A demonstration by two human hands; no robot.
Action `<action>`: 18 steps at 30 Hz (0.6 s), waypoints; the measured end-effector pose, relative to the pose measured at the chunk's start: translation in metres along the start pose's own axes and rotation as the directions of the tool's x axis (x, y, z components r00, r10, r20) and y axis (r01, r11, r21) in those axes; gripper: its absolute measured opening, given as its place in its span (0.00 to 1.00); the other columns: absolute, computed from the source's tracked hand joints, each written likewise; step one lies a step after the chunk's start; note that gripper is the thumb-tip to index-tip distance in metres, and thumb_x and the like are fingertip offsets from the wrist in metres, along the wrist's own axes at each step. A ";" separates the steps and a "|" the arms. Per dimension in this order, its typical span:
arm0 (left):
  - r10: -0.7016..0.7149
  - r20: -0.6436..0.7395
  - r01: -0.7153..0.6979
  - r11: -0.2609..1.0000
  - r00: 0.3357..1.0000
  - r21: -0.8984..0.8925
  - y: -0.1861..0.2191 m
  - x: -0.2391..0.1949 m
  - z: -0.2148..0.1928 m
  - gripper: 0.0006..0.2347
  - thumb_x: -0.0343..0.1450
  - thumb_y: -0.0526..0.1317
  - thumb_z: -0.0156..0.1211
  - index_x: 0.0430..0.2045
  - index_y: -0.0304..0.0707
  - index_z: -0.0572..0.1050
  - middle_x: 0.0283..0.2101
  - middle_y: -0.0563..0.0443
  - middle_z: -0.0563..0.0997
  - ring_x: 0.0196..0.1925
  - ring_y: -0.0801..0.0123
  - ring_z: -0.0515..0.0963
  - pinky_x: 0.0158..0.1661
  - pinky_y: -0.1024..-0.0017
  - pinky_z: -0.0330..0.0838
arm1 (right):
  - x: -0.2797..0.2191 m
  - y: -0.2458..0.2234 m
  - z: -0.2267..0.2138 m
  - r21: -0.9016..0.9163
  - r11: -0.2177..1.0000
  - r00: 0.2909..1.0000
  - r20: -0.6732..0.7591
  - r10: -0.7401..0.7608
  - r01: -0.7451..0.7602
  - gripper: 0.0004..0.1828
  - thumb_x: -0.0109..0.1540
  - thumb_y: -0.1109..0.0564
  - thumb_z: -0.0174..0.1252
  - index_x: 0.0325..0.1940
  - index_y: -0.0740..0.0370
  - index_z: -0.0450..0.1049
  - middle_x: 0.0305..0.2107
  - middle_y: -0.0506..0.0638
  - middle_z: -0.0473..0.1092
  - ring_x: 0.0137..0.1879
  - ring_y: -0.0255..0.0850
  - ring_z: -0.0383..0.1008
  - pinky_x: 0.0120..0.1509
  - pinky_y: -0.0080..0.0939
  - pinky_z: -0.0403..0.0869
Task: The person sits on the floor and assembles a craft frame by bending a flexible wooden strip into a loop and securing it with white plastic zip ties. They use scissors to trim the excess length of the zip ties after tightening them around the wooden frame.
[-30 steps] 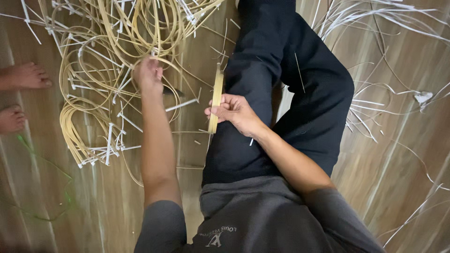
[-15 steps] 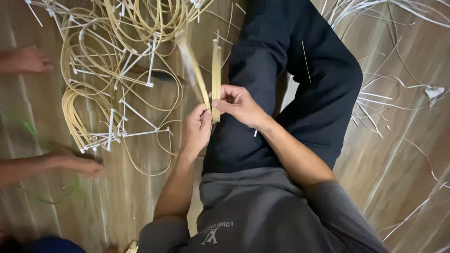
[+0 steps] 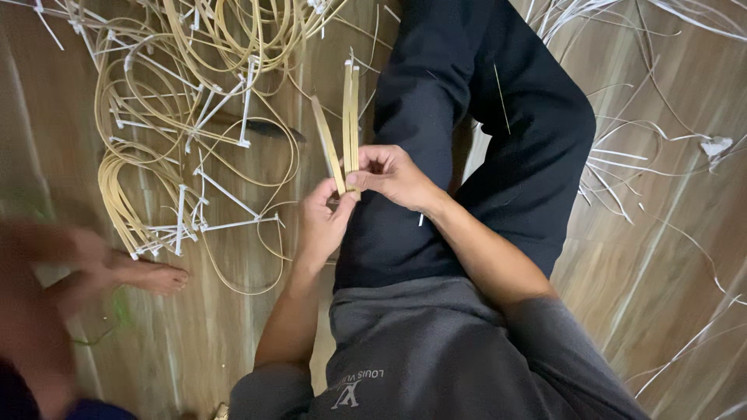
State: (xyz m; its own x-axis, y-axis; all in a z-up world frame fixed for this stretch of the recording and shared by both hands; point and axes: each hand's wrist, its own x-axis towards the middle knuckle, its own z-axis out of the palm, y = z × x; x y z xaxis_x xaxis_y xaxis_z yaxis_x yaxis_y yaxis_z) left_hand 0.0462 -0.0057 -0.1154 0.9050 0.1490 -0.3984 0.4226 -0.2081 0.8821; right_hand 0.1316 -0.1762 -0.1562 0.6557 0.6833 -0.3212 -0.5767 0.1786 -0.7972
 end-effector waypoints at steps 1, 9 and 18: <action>-0.024 -0.021 0.024 1.000 0.999 0.011 0.002 0.000 0.002 0.07 0.71 0.35 0.63 0.41 0.34 0.80 0.29 0.55 0.83 0.30 0.79 0.79 0.33 0.76 0.74 | 0.000 -0.001 -0.001 0.016 1.000 1.000 0.010 -0.005 0.004 0.07 0.68 0.61 0.62 0.49 0.66 0.78 0.37 0.44 0.76 0.41 0.28 0.74 0.49 0.31 0.75; -0.042 0.014 0.044 0.980 0.999 -0.192 0.009 0.020 -0.028 0.03 0.74 0.33 0.62 0.37 0.32 0.78 0.33 0.49 0.83 0.35 0.74 0.80 0.39 0.74 0.73 | 0.000 -0.011 0.010 -0.102 0.985 0.980 -0.128 -0.151 0.139 0.13 0.66 0.62 0.62 0.55 0.66 0.76 0.40 0.45 0.77 0.45 0.28 0.75 0.52 0.31 0.76; 0.118 0.009 -0.100 0.878 0.993 -0.468 0.017 0.020 -0.080 0.07 0.78 0.31 0.54 0.49 0.29 0.70 0.39 0.46 0.83 0.40 0.69 0.84 0.44 0.72 0.80 | 0.035 -0.065 0.006 -0.627 0.737 0.916 -0.091 -0.391 0.253 0.12 0.67 0.61 0.65 0.52 0.68 0.78 0.43 0.52 0.78 0.43 0.32 0.76 0.48 0.33 0.76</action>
State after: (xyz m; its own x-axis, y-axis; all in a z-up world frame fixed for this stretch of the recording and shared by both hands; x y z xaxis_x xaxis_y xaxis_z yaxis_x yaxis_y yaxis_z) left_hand 0.0673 0.0708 -0.0880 0.9491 0.1142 -0.2936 0.2578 0.2543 0.9321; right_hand 0.1893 -0.1592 -0.1125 0.8705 0.4914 -0.0285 0.0464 -0.1397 -0.9891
